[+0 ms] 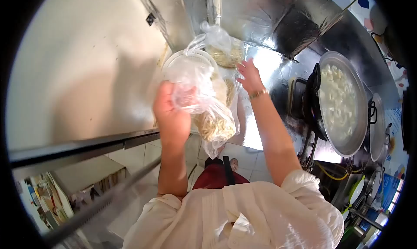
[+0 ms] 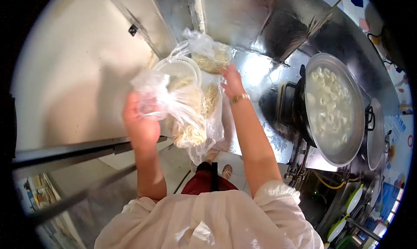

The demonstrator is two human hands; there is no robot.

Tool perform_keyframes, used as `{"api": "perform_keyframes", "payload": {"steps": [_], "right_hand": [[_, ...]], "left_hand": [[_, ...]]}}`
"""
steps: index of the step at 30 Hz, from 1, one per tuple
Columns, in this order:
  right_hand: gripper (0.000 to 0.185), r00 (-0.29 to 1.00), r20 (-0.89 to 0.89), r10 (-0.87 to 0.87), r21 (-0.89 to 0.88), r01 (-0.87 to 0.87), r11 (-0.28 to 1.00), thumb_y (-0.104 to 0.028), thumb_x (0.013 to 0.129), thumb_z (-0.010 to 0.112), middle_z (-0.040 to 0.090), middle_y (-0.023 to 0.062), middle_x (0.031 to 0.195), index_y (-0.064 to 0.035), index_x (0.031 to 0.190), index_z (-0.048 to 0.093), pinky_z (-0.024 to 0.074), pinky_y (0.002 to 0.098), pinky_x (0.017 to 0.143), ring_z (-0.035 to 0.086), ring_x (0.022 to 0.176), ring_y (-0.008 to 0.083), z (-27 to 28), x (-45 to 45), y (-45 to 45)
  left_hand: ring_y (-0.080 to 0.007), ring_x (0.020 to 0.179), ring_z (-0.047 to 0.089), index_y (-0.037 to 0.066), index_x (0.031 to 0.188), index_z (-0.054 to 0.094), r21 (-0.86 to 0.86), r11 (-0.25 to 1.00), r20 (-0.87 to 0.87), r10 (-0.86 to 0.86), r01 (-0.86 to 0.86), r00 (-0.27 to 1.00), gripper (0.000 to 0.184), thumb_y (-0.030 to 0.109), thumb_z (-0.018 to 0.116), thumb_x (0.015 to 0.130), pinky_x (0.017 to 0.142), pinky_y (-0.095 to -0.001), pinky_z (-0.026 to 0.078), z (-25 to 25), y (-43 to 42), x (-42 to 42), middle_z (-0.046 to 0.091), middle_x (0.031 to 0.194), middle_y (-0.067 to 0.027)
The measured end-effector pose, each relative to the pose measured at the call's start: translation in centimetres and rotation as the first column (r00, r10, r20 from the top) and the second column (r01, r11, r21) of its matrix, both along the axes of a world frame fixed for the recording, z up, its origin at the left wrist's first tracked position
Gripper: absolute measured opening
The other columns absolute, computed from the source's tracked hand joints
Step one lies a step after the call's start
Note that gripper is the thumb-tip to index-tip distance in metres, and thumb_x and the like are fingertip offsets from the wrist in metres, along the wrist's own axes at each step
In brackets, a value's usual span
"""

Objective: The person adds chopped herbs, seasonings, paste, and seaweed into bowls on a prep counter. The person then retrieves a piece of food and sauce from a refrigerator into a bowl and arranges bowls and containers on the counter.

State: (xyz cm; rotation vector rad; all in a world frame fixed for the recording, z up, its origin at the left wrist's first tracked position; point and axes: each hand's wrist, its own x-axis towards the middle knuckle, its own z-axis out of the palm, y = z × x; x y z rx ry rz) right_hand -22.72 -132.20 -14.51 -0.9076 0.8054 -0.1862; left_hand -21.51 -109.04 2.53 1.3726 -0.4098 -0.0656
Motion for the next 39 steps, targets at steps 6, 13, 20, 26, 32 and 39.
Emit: {"api": "perform_keyframes", "payload": {"steps": [6, 13, 20, 26, 32, 39], "right_hand": [[0.063, 0.948, 0.317, -0.036, -0.183, 0.099, 0.978, -0.046, 0.087, 0.036, 0.012, 0.0052, 0.141, -0.016, 0.136, 0.012, 0.0127, 0.0396, 0.103, 0.011, 0.129, 0.0233, -4.9, -9.1, 8.9], [0.067, 0.938, 0.019, 0.345, -0.295, -0.324, 0.899, -0.035, 0.082, 0.048, 0.036, 0.0123, 0.128, -0.0038, 0.132, 0.017, 0.0371, 0.0369, 0.091, 0.041, 0.113, 0.0222, -10.6, -12.2, 11.8], [0.072, 0.952, -0.2, 0.234, -0.543, -0.306, 0.782, -0.027, 0.073, 0.06, 0.048, 0.0144, 0.114, 0.012, 0.121, 0.023, 0.0427, 0.0376, 0.084, 0.049, 0.101, 0.026, -11.4, -12.2, 11.3], [0.052, 0.685, -0.729, -0.023, -0.652, -0.683, 0.33, -0.019, 0.067, 0.054, 0.037, 0.0179, 0.126, -0.0048, 0.116, 0.045, 0.0449, 0.0417, 0.078, 0.043, 0.107, 0.0337, -10.6, -14.6, 16.8], [0.048, 0.789, -0.615, -0.012, -0.626, -0.479, 0.615, -0.015, 0.068, 0.053, 0.049, 0.0176, 0.114, 0.002, 0.113, 0.046, 0.0455, 0.0378, 0.073, 0.053, 0.094, 0.0284, -5.1, -16.0, 26.9], [0.049, 0.94, -0.341, -0.025, -0.753, -0.257, 0.606, -0.024, 0.074, 0.056, 0.049, 0.0152, 0.113, -0.0031, 0.117, 0.044, 0.0428, 0.0356, 0.08, 0.051, 0.098, 0.0246, -7.6, -16.8, 30.6]], "left_hand": [[-0.0278, 0.076, 0.054, 0.001, 0.084, 0.052, 0.461, 0.882, 0.468, -0.144, -0.102, 0.872, 0.015, -0.003, 0.05, 0.07, 0.071, -0.038, 0.043, -6.7, -0.6, -2.2, 0.054, 0.078, -0.0137], [-0.0243, 0.096, 0.052, 0.007, 0.126, 0.032, 0.772, 0.591, 0.104, -0.481, 0.235, 0.871, 0.05, 0.007, 0.046, 0.079, 0.085, -0.0363, 0.039, -11.6, 2.6, -13.2, 0.052, 0.108, -0.0135], [-0.0263, 0.083, 0.058, -0.002, 0.087, 0.055, 0.209, 0.834, 0.788, 0.165, -0.511, 0.593, 0.018, -0.001, 0.06, 0.07, 0.068, -0.0342, 0.048, 8.0, 29.6, -27.0, 0.058, 0.09, -0.0142], [-0.0065, 0.053, 0.042, -0.002, 0.104, 0.05, -0.611, 0.245, 0.206, 0.967, -0.753, 0.148, 0.025, -0.003, 0.042, 0.08, 0.048, -0.019, 0.035, 12.2, 47.9, -25.4, 0.045, 0.061, -0.0003], [-0.0122, 0.039, 0.048, 0.003, 0.132, 0.022, -0.066, 0.65, 0.148, 0.757, -0.757, 0.636, 0.07, 0.0, 0.053, 0.069, 0.034, -0.0247, 0.036, 13.6, 62.3, -8.8, 0.052, 0.052, -0.0081], [-0.0222, 0.043, 0.057, 0.01, 0.136, 0.01, 0.26, 0.628, 0.178, 0.716, -0.734, 0.675, 0.081, -0.007, 0.045, 0.065, 0.032, -0.0296, 0.042, 24.0, 69.3, 3.2, 0.057, 0.063, -0.0162]]}}
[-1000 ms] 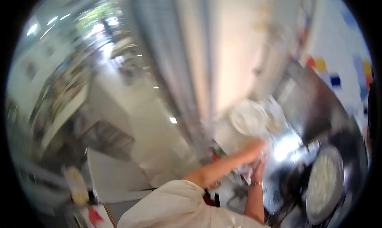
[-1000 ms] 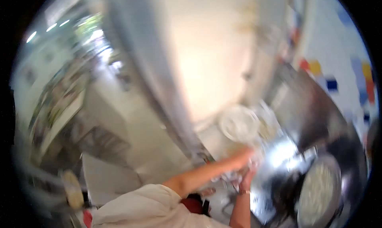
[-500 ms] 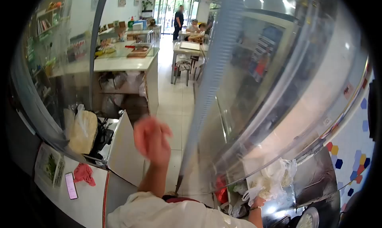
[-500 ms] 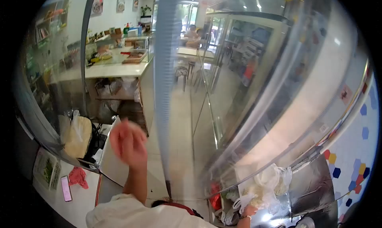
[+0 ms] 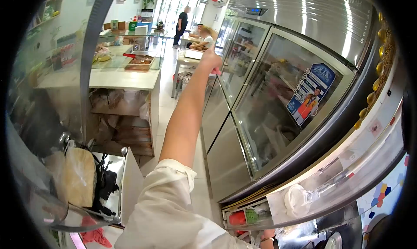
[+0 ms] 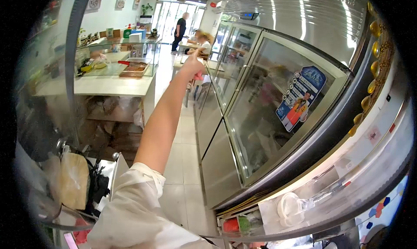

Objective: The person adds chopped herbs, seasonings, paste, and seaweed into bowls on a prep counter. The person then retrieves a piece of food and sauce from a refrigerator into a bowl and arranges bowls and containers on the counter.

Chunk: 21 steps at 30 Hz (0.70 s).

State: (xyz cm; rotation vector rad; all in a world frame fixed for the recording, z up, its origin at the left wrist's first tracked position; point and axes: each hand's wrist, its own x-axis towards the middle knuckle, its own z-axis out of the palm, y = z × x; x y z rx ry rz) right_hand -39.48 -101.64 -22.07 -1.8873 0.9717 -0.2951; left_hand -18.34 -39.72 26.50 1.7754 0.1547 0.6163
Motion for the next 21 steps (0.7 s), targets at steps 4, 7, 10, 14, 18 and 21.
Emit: {"api": "perform_keyframes", "payload": {"steps": [4, 7, 10, 14, 18, 21], "right_hand": [[0.043, 0.998, 0.058, 0.014, -0.064, -0.01, 0.998, -0.025, 0.07, 0.058, 0.054, 0.0155, 0.1, -0.0023, 0.105, 0.05, 0.0446, 0.0367, 0.074, 0.054, 0.088, 0.0264, 0.4, -0.9, 0.2], [0.039, 0.995, 0.097, 0.019, -0.113, -0.008, 0.994, -0.025, 0.067, 0.06, 0.058, 0.0158, 0.09, -0.0016, 0.097, 0.054, 0.046, 0.0375, 0.07, 0.057, 0.081, 0.0277, 1.1, -5.6, -0.2], [0.035, 0.998, 0.068, -0.003, -0.155, 0.014, 0.988, -0.026, 0.063, 0.062, 0.061, 0.016, 0.08, -0.001, 0.088, 0.059, 0.0473, 0.0384, 0.065, 0.059, 0.073, 0.029, 4.0, -8.7, 1.0], [0.06, 0.996, -0.084, 0.019, -0.166, -0.033, 0.986, -0.023, 0.066, 0.059, 0.04, 0.0239, 0.117, -0.0016, 0.118, 0.038, 0.0284, 0.0437, 0.095, 0.033, 0.113, 0.0353, 5.0, -11.6, 3.3], [0.071, 0.991, -0.042, 0.123, 0.087, -0.119, 0.989, -0.027, 0.072, 0.057, 0.028, 0.0233, 0.129, -0.0021, 0.13, 0.025, 0.0274, 0.0389, 0.099, 0.025, 0.122, 0.0339, 5.4, -16.1, 0.5], [0.055, 0.978, 0.064, 0.198, 0.053, -0.201, 0.978, -0.022, 0.074, 0.056, 0.049, 0.0194, 0.111, 0.0007, 0.121, 0.038, 0.0385, 0.0355, 0.087, 0.046, 0.106, 0.0297, 2.4, -21.7, -4.6]], "left_hand": [[-0.0214, 0.045, 0.056, 0.013, 0.124, 0.04, -0.082, 0.994, 0.044, 0.074, -0.071, 0.996, 0.066, -0.008, 0.048, 0.062, 0.037, -0.0316, 0.045, 1.5, 0.1, 2.0, 0.054, 0.067, -0.0148], [-0.0201, 0.052, 0.056, 0.007, 0.113, 0.045, 0.146, 0.948, 0.334, 0.223, -0.284, 0.916, 0.053, -0.004, 0.051, 0.062, 0.042, -0.033, 0.045, -1.6, -0.1, 2.6, 0.054, 0.067, -0.0127], [-0.022, 0.055, 0.056, 0.006, 0.108, 0.047, 0.065, 0.973, 0.569, 0.145, -0.22, 0.81, 0.045, -0.001, 0.051, 0.064, 0.045, -0.0342, 0.045, -4.0, -7.8, -6.7, 0.055, 0.067, -0.0137], [-0.0245, 0.058, 0.057, 0.005, 0.1, 0.05, 0.163, 0.986, 0.548, -0.051, -0.047, 0.835, 0.035, 0.004, 0.051, 0.065, 0.049, -0.0358, 0.045, -15.9, -15.9, -20.6, 0.056, 0.068, -0.0151], [-0.0271, 0.061, 0.057, 0.004, 0.093, 0.053, 0.448, 0.845, 0.065, -0.358, 0.294, 0.931, 0.026, 0.008, 0.051, 0.067, 0.053, -0.0375, 0.045, -33.5, -24.3, -31.1, 0.057, 0.069, -0.0165], [-0.029, 0.064, 0.058, 0.003, 0.087, 0.055, 0.491, 0.55, -0.508, -0.448, 0.675, 0.735, 0.021, 0.011, 0.051, 0.068, 0.056, -0.0387, 0.045, -44.3, -29.6, -37.9, 0.057, 0.07, -0.0175]]}}
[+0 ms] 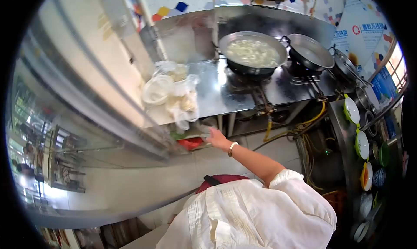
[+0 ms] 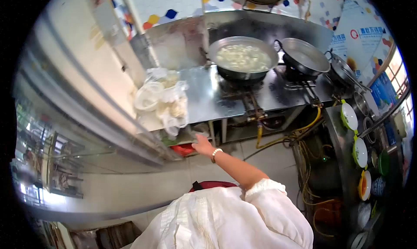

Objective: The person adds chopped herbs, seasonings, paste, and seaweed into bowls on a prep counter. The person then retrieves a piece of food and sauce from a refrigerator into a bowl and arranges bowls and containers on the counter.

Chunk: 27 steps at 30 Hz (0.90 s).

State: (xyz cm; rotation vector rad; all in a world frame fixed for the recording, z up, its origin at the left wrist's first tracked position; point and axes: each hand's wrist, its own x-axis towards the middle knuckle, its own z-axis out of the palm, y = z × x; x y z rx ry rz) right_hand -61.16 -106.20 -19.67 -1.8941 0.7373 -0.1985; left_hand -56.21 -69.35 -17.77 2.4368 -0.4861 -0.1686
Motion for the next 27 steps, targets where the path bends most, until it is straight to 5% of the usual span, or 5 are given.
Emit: {"api": "perform_keyframes", "payload": {"steps": [2, 6, 14, 18, 27], "right_hand": [[0.048, 0.997, 0.067, -0.034, 0.227, 0.018, 0.974, -0.021, 0.076, 0.055, 0.056, 0.0157, 0.1, 0.0033, 0.115, 0.044, 0.0415, 0.0328, 0.08, 0.054, 0.092, 0.0258, 3.2, -5.8, -1.3], [0.044, 0.999, -0.031, -0.029, 0.167, 0.034, 0.985, -0.021, 0.076, 0.056, 0.057, 0.0145, 0.096, 0.004, 0.111, 0.047, 0.0422, 0.0314, 0.077, 0.054, 0.087, 0.0226, 0.1, -14.9, -7.9], [0.036, 0.945, 0.018, -0.327, 0.396, 0.293, 0.87, -0.018, 0.079, 0.053, 0.059, 0.0071, 0.079, 0.0053, 0.107, 0.052, 0.0436, 0.0245, 0.068, 0.054, 0.072, 0.0121, -0.9, -26.4, -16.9], [0.034, 0.865, 0.066, -0.498, 0.372, 0.442, 0.816, -0.018, 0.081, 0.052, 0.06, 0.0081, 0.083, 0.0051, 0.105, 0.052, 0.0439, 0.0243, 0.07, 0.055, 0.076, 0.013, -0.4, -31.0, -21.1], [0.032, 0.662, -0.023, -0.749, 0.356, 0.706, 0.613, -0.023, 0.086, 0.048, 0.059, 0.0053, 0.091, -0.0004, 0.109, 0.05, 0.0431, 0.0252, 0.074, 0.055, 0.084, 0.0128, 5.0, -41.7, -29.4]], "left_hand": [[-0.0302, 0.066, 0.058, 0.003, 0.083, 0.056, 0.251, 0.944, -0.306, -0.132, 0.214, 0.943, 0.018, 0.013, 0.051, 0.069, 0.057, -0.0396, 0.045, -5.0, -2.8, -3.6, 0.058, 0.071, -0.0182], [-0.0328, 0.069, 0.058, 0.002, 0.076, 0.059, 0.439, 0.714, -0.599, -0.221, 0.546, 0.77, 0.018, 0.018, 0.051, 0.071, 0.061, -0.0412, 0.045, -7.6, -9.4, -6.8, 0.059, 0.072, -0.0195], [-0.0383, 0.08, 0.056, -0.001, 0.077, 0.062, 0.221, 0.836, -0.502, -0.344, 0.502, 0.794, 0.026, 0.021, 0.049, 0.074, 0.071, -0.0436, 0.044, -14.3, -25.4, -4.8, 0.059, 0.081, -0.0233], [-0.0393, 0.083, 0.055, 0.0, 0.085, 0.061, 0.317, 0.583, -0.431, -0.614, 0.748, 0.661, 0.027, 0.022, 0.046, 0.076, 0.075, -0.045, 0.043, -7.0, -37.4, -10.2, 0.058, 0.084, -0.0235], [-0.0393, 0.079, 0.056, 0.003, 0.088, 0.057, 0.065, 0.132, -0.39, -0.909, 0.989, 0.147, 0.028, 0.026, 0.043, 0.081, 0.071, -0.048, 0.043, -5.0, -56.2, -20.1, 0.058, 0.084, -0.0234]]}}
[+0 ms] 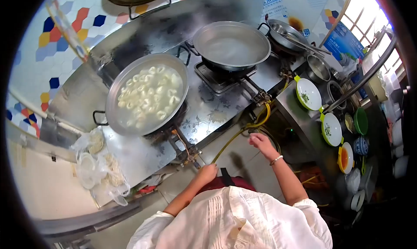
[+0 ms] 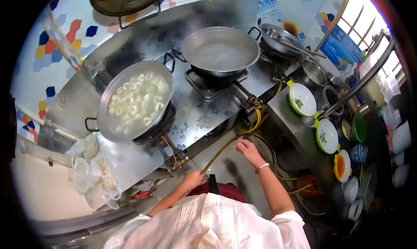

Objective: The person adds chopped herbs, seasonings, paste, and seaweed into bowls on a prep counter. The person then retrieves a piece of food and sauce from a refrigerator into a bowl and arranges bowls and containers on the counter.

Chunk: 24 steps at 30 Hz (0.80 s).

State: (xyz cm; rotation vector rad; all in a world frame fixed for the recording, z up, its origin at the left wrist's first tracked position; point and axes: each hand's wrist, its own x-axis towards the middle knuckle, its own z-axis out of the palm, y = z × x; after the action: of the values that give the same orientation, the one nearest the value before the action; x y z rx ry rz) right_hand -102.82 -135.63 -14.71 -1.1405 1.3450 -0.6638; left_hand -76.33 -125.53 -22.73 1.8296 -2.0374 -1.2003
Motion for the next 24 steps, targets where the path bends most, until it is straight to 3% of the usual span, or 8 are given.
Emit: {"api": "perform_keyframes", "payload": {"steps": [4, 8, 10, 13, 18, 20, 21, 24], "right_hand": [[0.032, 0.979, 0.051, -0.197, 0.059, 0.194, 0.979, -0.03, 0.088, 0.045, 0.06, 0.0053, 0.077, -0.0005, 0.097, 0.054, 0.044, 0.0218, 0.066, 0.056, 0.07, 0.0109, -0.5, -2.4, -3.4], [0.034, 0.998, 0.046, -0.049, 0.117, 0.044, 0.992, -0.033, 0.089, 0.042, 0.058, 0.0041, 0.065, -0.0014, 0.091, 0.056, 0.0429, 0.0217, 0.061, 0.054, 0.06, 0.0105, -3.2, -2.2, -7.1], [0.041, 0.995, 0.1, 0.032, 0.04, -0.036, 0.999, -0.035, 0.088, 0.043, 0.053, 0.0041, 0.052, 0.0016, 0.079, 0.058, 0.0369, 0.0216, 0.051, 0.047, 0.052, 0.0079, -3.3, -1.2, -9.6], [0.039, 0.981, 0.186, 0.061, 0.005, -0.064, 0.998, -0.032, 0.088, 0.043, 0.049, 0.0023, 0.051, -0.0005, 0.07, 0.058, 0.0344, 0.022, 0.046, 0.042, 0.047, 0.0072, -2.5, -0.2, -13.1], [0.033, 0.972, 0.158, 0.172, -0.062, -0.164, 0.985, -0.026, 0.09, 0.041, 0.044, -0.0002, 0.05, -0.0025, 0.072, 0.056, 0.0323, 0.0218, 0.04, 0.038, 0.041, 0.0071, -2.6, -1.8, -18.6], [0.027, 0.986, 0.008, 0.169, -0.707, -0.114, 0.699, -0.021, 0.088, 0.044, 0.043, -0.0019, 0.051, -0.0043, 0.072, 0.057, 0.0305, 0.0208, 0.039, 0.036, 0.04, 0.0058, -6.1, -3.0, -20.4], [0.024, 0.98, 0.066, 0.189, -0.475, -0.136, 0.87, -0.02, 0.087, 0.047, 0.046, -0.0013, 0.055, -0.004, 0.072, 0.057, 0.033, 0.0207, 0.043, 0.04, 0.046, 0.0057, -4.8, -3.9, -20.4], [0.016, 0.978, 0.091, 0.189, -0.067, -0.183, 0.981, -0.014, 0.084, 0.051, 0.05, -0.0022, 0.063, -0.0035, 0.074, 0.058, 0.0355, 0.0199, 0.049, 0.043, 0.056, 0.0043, -1.1, -5.4, -21.7]], "left_hand": [[-0.0395, 0.077, 0.056, 0.003, 0.087, 0.057, -0.136, 0.987, -0.059, 0.076, -0.083, 0.995, 0.028, 0.026, 0.043, 0.082, 0.068, -0.0486, 0.043, 2.9, -5.3, -1.4, 0.059, 0.082, -0.0221], [-0.0398, 0.073, 0.056, 0.004, 0.088, 0.057, -0.116, 0.972, -0.064, 0.198, -0.205, 0.978, 0.026, 0.026, 0.044, 0.083, 0.066, -0.0491, 0.043, 3.5, -6.5, -1.3, 0.059, 0.078, -0.0215], [-0.0402, 0.073, 0.056, 0.004, 0.087, 0.058, -0.141, 0.958, 0.092, 0.264, -0.25, 0.96, 0.026, 0.026, 0.045, 0.083, 0.066, -0.049, 0.044, 4.4, -6.9, -1.8, 0.059, 0.077, -0.022], [-0.0409, 0.072, 0.056, 0.003, 0.086, 0.059, -0.061, 0.903, 0.076, 0.43, -0.426, 0.9, 0.026, 0.025, 0.046, 0.082, 0.066, -0.0479, 0.044, 4.7, -6.3, -3.0, 0.059, 0.076, -0.0223], [-0.0409, 0.072, 0.056, 0.004, 0.087, 0.059, -0.042, 0.911, 0.125, 0.413, -0.411, 0.902, 0.026, 0.027, 0.045, 0.083, 0.067, -0.0475, 0.045, 3.4, -6.3, -7.1, 0.059, 0.076, -0.0222], [-0.0408, 0.071, 0.056, 0.005, 0.088, 0.058, -0.062, 0.914, 0.142, 0.406, -0.401, 0.903, 0.026, 0.027, 0.045, 0.083, 0.066, -0.0481, 0.045, 4.1, -7.7, -9.3, 0.059, 0.075, -0.0215], [-0.0406, 0.072, 0.056, 0.005, 0.088, 0.057, -0.033, 0.917, 0.15, 0.398, -0.397, 0.905, 0.026, 0.028, 0.045, 0.084, 0.066, -0.0483, 0.044, 3.8, -8.3, -10.1, 0.059, 0.074, -0.0214], [-0.0401, 0.069, 0.054, 0.005, 0.088, 0.058, -0.127, 0.907, 0.139, 0.418, -0.402, 0.898, 0.024, 0.025, 0.046, 0.083, 0.064, -0.0473, 0.043, 5.5, -11.7, -11.8, 0.059, 0.075, -0.0194]]}}
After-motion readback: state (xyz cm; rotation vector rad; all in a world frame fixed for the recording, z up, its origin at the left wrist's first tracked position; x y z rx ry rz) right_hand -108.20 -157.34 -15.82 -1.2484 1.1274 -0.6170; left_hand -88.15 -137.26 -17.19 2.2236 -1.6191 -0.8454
